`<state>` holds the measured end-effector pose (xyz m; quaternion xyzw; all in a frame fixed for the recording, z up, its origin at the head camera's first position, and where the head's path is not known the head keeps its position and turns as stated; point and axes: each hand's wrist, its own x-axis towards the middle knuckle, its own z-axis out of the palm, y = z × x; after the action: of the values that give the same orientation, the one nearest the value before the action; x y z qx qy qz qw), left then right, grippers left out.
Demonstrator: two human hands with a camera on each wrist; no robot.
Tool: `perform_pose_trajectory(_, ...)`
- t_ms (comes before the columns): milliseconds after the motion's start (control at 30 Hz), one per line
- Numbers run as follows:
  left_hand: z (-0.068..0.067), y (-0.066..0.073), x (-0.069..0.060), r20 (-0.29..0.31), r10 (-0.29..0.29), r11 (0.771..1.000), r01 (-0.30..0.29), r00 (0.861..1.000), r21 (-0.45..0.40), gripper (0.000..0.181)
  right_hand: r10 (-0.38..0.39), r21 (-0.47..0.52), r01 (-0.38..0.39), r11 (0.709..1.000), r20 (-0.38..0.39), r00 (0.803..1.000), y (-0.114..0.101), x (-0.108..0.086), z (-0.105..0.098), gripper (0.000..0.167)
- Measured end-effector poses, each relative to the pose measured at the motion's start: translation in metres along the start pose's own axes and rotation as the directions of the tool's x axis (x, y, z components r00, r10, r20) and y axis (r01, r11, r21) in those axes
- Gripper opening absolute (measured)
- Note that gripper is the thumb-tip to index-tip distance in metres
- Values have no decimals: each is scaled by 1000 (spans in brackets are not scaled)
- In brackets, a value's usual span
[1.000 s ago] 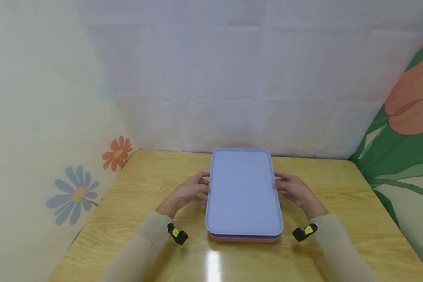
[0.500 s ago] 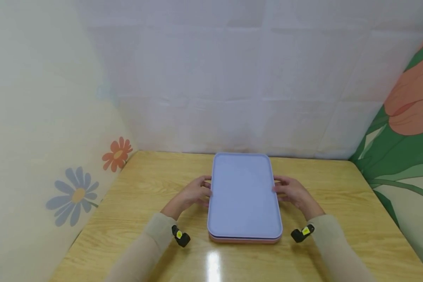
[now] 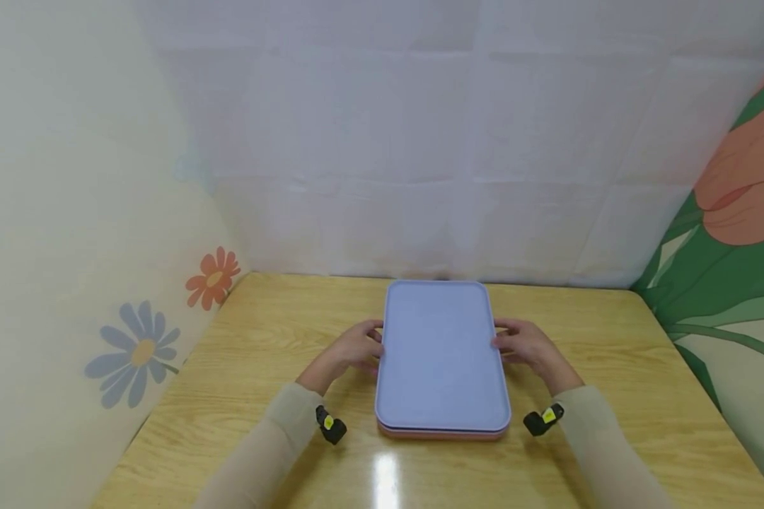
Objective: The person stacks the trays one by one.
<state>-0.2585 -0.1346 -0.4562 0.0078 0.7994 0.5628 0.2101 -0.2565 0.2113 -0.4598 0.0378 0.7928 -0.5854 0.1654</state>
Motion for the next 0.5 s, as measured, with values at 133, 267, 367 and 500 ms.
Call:
perform_pose_trajectory(133, 1, 1, 2, 2, -10, 1000, 10, 1000, 29, 74, -1, -39, 0, 999, -15, 1000, 3, 2, -1, 56)
perform_pose_trajectory(267, 2, 1, 2, -1, -2, 998, 2, 1000, 61, 74, -1, -21, 0, 1000, -23, 1000, 5, 3, -1, 55)
perform_pose_trajectory(367, 3, 0, 2, -4, 7, 997, -7, 1000, 73, 75, -2, -5, 2, 1000, -22, 1000, 6, 4, -1, 55)
perform_pose_trajectory(500, 3, -3, 2, 0, 11, 997, -11, 1000, 74, 75, -13, -9, 12, 1000, -11, 1000, 8, 2, 0, 55)
